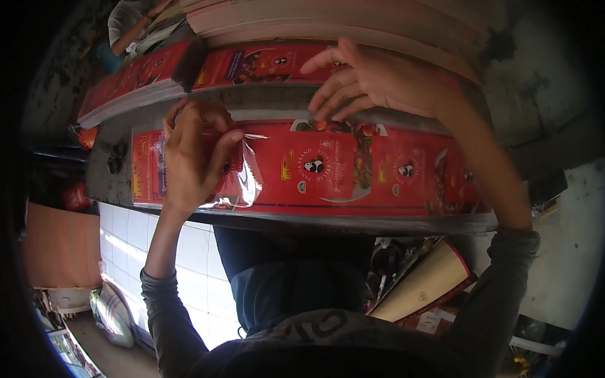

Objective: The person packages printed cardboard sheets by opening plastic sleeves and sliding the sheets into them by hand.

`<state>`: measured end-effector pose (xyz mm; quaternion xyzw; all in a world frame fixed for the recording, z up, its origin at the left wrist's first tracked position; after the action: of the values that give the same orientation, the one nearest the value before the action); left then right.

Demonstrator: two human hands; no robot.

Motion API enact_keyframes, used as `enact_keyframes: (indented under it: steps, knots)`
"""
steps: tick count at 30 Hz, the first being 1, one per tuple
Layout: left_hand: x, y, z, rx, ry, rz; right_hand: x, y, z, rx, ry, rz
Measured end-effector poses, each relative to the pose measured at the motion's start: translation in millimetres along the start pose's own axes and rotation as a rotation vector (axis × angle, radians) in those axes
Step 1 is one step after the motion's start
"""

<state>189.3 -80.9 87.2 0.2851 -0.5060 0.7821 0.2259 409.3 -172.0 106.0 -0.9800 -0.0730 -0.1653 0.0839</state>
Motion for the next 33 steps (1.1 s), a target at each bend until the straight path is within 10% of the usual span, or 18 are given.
enact_keyframes:
  steps: [4, 15, 27, 33]
  knots:
    - [-1.6, 0.7, -1.5, -0.002, -0.02, 0.026, -6.8, -35.8, 5.2, -0.294, -0.28, -0.443]
    - [4.3, 3.9, 0.9, -0.029, 0.026, 0.131, -69.3, -27.1, 0.5, -0.52, -0.546, -0.78]
    - [2.2, 6.2, -1.7, 0.001, 0.032, 0.12, -47.1, -15.2, 4.1, -0.622, -0.283, -1.157]
    - [-2.7, 8.2, -1.8, 0.015, 0.01, 0.102, 96.1, -14.8, 18.9, -0.397, 0.138, -0.341]
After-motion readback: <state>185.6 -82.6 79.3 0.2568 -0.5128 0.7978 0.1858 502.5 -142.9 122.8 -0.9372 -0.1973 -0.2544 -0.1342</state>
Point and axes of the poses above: each hand's wrist, its own y-axis away from the middle knuckle, its own x-axis out of the back of the hand, z = x × y, the point moved 4 cm from there along -y, towards the middle knuckle, and after that the axes turned 10 degrees about x, right-handed, at the moved point
